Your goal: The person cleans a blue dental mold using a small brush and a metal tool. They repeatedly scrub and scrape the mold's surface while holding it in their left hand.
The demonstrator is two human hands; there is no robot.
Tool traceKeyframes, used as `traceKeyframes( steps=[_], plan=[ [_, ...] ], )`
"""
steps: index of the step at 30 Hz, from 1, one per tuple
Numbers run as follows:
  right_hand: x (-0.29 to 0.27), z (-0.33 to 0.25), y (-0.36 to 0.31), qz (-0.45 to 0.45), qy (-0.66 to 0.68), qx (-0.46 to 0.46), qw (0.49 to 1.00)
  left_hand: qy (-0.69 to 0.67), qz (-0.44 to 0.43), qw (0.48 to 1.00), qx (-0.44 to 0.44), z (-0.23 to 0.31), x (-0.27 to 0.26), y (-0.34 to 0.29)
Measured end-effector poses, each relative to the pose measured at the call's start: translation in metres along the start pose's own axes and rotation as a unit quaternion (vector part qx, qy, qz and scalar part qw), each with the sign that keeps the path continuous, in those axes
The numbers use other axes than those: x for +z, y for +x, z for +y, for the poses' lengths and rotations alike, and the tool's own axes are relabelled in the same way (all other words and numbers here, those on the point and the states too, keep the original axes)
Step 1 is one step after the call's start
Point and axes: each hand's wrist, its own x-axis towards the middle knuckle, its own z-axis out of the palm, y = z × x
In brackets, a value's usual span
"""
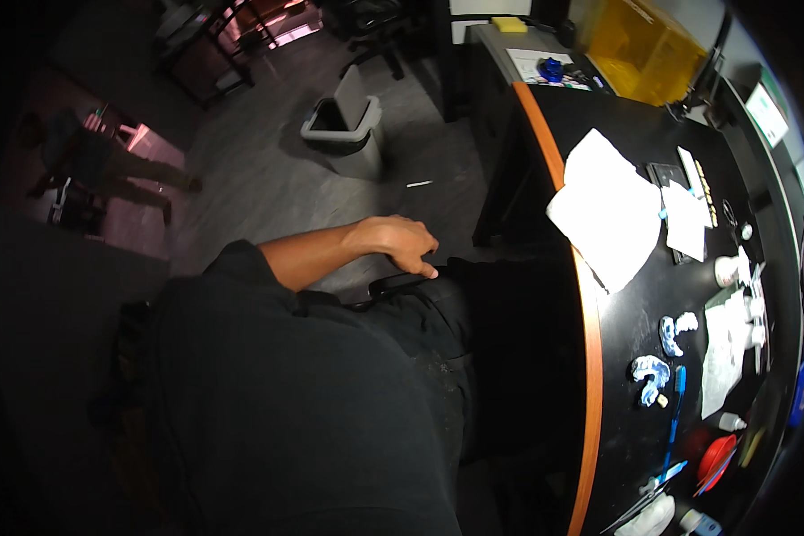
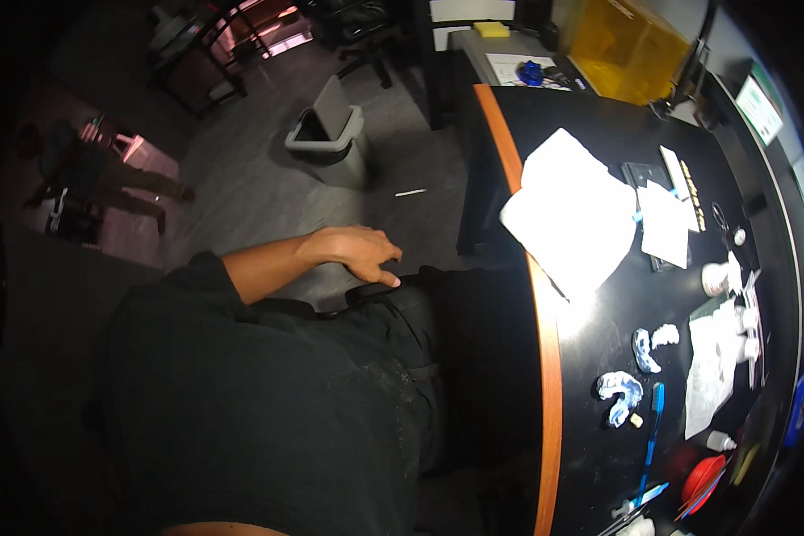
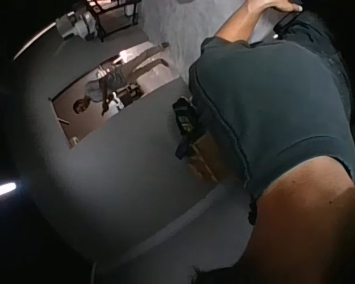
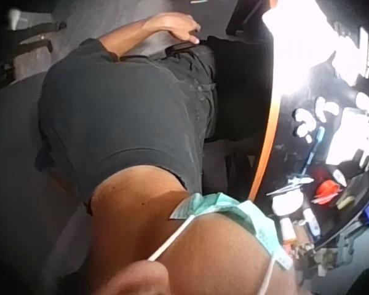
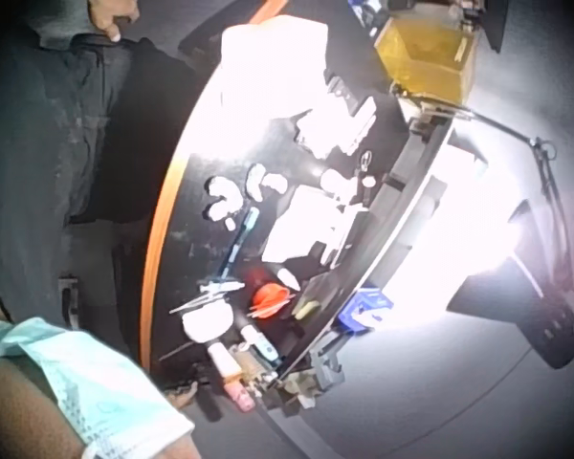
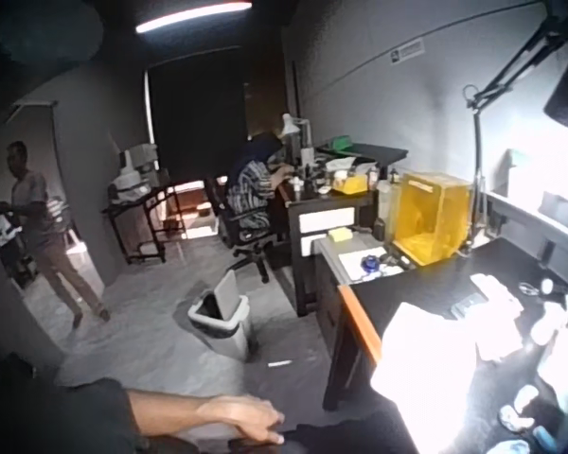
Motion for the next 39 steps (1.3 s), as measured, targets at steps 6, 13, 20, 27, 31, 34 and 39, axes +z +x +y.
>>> traceKeyframes(
  steps=[6,13,20,27,31,34,39],
  plan=[
    [-0.006,0.007,0.001,0.003,-0.004,0.006,1.0,-0.005,0.001,1.0,0.001,0.0,0.008,-0.001],
    [-0.01,0.008,0.001,0.012,-0.003,0.014,1.0,0.042,0.042,0.998,0.02,0.001,0.011,0.003],
    [-0.007,0.01,-0.003,0.026,-0.007,0.024,0.999,-0.073,0.063,0.994,-0.052,0.013,-0.001,-0.016],
    [-0.011,0.012,-0.011,0.036,-0.007,0.035,0.999,-0.057,0.274,0.957,0.078,0.016,0.011,-0.022],
    [-0.013,0.015,-0.017,0.05,-0.002,0.039,0.998,-0.233,0.344,0.867,0.275,0.012,0.024,-0.017],
    [-0.011,0.011,-0.018,0.06,0.0,0.037,0.998,-0.36,0.21,0.864,0.283,0.009,0.018,-0.026],
    [-0.012,0.007,-0.025,0.073,-0.012,0.045,0.996,-0.224,0.225,0.907,0.277,-0.005,0.023,-0.017]
  ],
)
